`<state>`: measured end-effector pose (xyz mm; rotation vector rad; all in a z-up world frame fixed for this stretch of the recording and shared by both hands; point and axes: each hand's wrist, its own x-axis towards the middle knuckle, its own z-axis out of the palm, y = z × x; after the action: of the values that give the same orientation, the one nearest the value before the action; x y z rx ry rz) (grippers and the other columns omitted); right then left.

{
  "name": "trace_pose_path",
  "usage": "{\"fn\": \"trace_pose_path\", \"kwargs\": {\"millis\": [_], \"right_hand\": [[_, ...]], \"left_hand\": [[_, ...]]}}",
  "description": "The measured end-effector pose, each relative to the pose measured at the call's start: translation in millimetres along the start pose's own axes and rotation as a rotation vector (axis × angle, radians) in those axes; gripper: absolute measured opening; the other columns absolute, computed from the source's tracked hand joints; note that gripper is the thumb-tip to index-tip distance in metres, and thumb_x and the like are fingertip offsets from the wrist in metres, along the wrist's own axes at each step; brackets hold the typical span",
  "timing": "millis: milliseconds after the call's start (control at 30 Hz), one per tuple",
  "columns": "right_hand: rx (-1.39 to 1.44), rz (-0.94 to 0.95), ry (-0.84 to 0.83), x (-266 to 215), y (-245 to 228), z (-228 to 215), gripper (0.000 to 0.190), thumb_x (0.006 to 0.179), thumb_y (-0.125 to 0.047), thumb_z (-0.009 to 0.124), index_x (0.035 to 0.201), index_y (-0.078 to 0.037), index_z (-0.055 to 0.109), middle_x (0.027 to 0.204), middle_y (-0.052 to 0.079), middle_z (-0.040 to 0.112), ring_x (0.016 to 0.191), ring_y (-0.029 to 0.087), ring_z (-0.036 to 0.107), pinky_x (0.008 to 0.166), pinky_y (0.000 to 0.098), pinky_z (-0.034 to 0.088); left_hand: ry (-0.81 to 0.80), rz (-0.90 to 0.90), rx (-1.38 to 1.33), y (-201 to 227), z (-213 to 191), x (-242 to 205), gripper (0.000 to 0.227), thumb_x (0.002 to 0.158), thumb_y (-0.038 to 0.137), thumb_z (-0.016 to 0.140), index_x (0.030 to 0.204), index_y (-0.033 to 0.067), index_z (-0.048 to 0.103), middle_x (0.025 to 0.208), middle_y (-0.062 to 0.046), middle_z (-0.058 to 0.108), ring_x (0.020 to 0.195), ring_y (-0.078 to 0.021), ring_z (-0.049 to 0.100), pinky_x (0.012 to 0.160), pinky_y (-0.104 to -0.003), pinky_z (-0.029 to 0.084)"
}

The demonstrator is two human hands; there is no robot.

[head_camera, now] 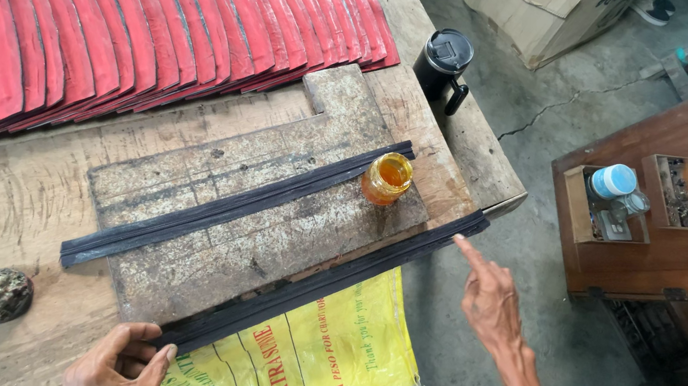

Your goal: The person repeatedly applies a yellow adhesive from a small jar onto black zipper strips laid on a wooden workbench. They use their right index finger to spread the adhesive along the length of each zipper, then place the treated zipper aside and repeat the process with another zipper.

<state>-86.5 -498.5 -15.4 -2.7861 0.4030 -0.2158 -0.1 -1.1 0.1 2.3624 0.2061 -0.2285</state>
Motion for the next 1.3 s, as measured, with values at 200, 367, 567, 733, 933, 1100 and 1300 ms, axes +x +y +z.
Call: {"fn": "trace_pose_path", "kwargs": {"millis": [200,367,567,733,933,1100,1300], "right_hand": [[0.034,0.113,0.051,16.0,7.0,-18.6,0.07,0.084,0.01,0.05,0.146,-0.021,0.057,0.066,0.012,0.061,0.062,0.024,0.061,0.076,0.0403,0.052],[0.067,0.085,0.116,16.4,-0.4,-19.0,0.065,0.083,0.009,0.05,0.142,-0.017,0.057,0.073,0.019,0.061,0.065,0.031,0.062,0.072,0.0437,0.052],[-0.013,0.064,0.108,11.8,6.2,-10.7,0.065,0.087,0.009,0.052,0.147,-0.016,0.056,0.072,0.018,0.062,0.064,0.029,0.06,0.071,0.0446,0.052],[-0.198,-0.115,0.088,-1.8,-4.4,5.6,0.07,0.086,0.013,0.054,0.151,-0.011,0.048,0.065,0.009,0.06,0.064,0.022,0.054,0.074,0.0417,0.048],[-0.207,-0.305,0.061,-22.1,-36.1,20.3,0.084,0.073,0.014,0.055,0.153,-0.007,0.041,0.07,0.009,0.063,0.07,0.022,0.056,0.078,0.0402,0.048],[0.082,-0.267,0.05,6.3,-47.3,-18.4,0.047,0.088,0.011,0.058,0.125,-0.016,0.07,0.071,0.003,0.067,0.066,0.016,0.058,0.073,0.0323,0.051],[0.192,-0.274,0.155,82.1,-101.8,-75.7,0.045,0.077,0.01,0.057,0.11,-0.012,0.078,0.101,0.007,0.065,0.103,0.025,0.055,0.09,0.0399,0.046]], "left_hand": [[-0.016,-0.014,-0.009,0.2,-0.5,1.3,0.034,0.07,0.01,0.088,0.102,0.0061,0.077,0.07,-0.008,0.075,0.057,-0.0133,0.072,0.056,-0.028,0.059],[-0.011,-0.008,0.002,-1.3,-0.3,0.7,0.034,0.069,0.011,0.089,0.101,0.0059,0.077,0.07,-0.008,0.075,0.056,-0.0132,0.072,0.056,-0.028,0.058],[0.008,0.021,-0.055,-3.8,-0.7,-1.0,0.03,0.074,0.012,0.087,0.102,0.0048,0.078,0.07,-0.009,0.076,0.057,-0.0134,0.072,0.056,-0.028,0.057],[-0.038,-0.012,-0.131,-6.9,-4.3,-1.4,0.026,0.077,0.01,0.083,0.102,0.0037,0.078,0.07,-0.01,0.078,0.058,-0.0139,0.073,0.055,-0.028,0.058],[-0.062,-0.083,-0.234,-9.9,-2.4,1.2,0.026,0.079,0.006,0.081,0.104,0.0018,0.077,0.076,-0.012,0.079,0.059,-0.0169,0.074,0.054,-0.03,0.06],[-0.1,-0.126,-0.27,-13.1,-7.6,3.1,0.023,0.082,0.006,0.079,0.104,0.0006,0.078,0.075,-0.013,0.079,0.058,-0.0177,0.074,0.054,-0.031,0.061],[-0.121,-0.216,-0.343,-10.7,-11.6,7.2,0.025,0.08,0.004,0.081,0.103,-0.0034,0.077,0.073,-0.016,0.077,0.063,-0.0184,0.074,0.057,-0.032,0.063]]}}
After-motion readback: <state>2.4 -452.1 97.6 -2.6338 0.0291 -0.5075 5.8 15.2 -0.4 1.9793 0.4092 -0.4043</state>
